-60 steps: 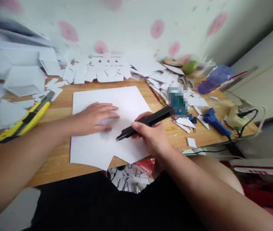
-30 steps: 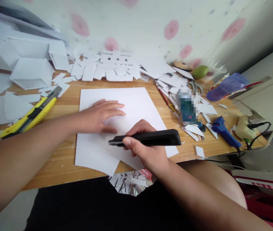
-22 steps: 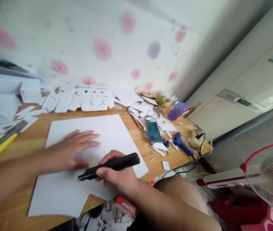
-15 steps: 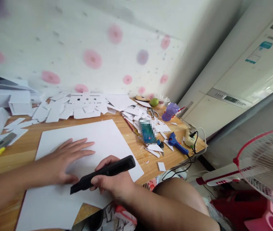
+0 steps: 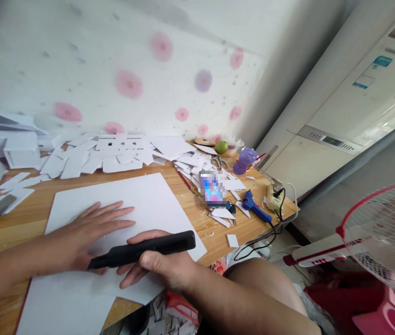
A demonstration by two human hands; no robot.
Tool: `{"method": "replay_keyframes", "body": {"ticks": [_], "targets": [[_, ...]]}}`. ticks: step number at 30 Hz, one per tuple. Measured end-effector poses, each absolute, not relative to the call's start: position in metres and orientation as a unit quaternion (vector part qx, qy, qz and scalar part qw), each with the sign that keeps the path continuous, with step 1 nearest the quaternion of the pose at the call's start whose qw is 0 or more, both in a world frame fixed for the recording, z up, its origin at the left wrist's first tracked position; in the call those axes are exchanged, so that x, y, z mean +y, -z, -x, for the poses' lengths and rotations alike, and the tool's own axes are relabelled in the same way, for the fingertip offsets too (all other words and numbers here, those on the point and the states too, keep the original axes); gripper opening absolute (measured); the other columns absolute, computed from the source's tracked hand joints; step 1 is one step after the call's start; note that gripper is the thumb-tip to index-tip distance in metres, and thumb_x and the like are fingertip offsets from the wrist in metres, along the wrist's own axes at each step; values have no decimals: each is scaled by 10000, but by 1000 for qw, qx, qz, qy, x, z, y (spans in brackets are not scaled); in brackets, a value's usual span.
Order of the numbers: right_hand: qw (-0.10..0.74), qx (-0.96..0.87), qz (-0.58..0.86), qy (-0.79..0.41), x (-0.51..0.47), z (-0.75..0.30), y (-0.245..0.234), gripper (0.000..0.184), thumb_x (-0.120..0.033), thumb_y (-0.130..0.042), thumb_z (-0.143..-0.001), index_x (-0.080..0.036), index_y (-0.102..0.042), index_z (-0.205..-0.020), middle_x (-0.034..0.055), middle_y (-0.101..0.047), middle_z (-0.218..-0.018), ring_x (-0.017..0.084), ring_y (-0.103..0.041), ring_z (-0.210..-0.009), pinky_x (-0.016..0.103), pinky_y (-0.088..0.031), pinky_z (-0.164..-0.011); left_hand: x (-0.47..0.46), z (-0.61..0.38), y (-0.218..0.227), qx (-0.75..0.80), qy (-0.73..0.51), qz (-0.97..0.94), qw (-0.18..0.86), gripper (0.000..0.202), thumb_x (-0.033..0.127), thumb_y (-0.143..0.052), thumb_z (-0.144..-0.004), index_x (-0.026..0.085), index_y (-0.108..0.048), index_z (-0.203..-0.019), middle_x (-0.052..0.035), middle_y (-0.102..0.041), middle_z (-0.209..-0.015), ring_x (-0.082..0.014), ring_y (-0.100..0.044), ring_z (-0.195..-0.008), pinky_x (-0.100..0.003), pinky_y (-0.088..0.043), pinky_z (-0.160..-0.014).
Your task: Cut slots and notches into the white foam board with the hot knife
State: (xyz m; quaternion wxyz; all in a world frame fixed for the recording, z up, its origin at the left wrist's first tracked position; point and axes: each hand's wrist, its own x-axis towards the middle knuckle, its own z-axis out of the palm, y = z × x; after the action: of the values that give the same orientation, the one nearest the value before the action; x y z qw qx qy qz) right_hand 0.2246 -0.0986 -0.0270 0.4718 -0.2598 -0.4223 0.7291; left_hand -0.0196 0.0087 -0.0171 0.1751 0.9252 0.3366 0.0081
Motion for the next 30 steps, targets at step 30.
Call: {"method": "replay_keyframes", "body": {"ticks": [30], "targets": [[307, -741, 379, -462, -87, -232, -1, 257, -299, -809, -811, -214, -746, -1046, 53, -789, -972, 170, -736, -805, 285, -613, -732, 4, 2, 1, 332, 21, -919, 213, 821, 629, -721, -746, 384, -481, -1493, -29, -283, -1686, -362, -111, -1570, -657, 1, -1214]]}}
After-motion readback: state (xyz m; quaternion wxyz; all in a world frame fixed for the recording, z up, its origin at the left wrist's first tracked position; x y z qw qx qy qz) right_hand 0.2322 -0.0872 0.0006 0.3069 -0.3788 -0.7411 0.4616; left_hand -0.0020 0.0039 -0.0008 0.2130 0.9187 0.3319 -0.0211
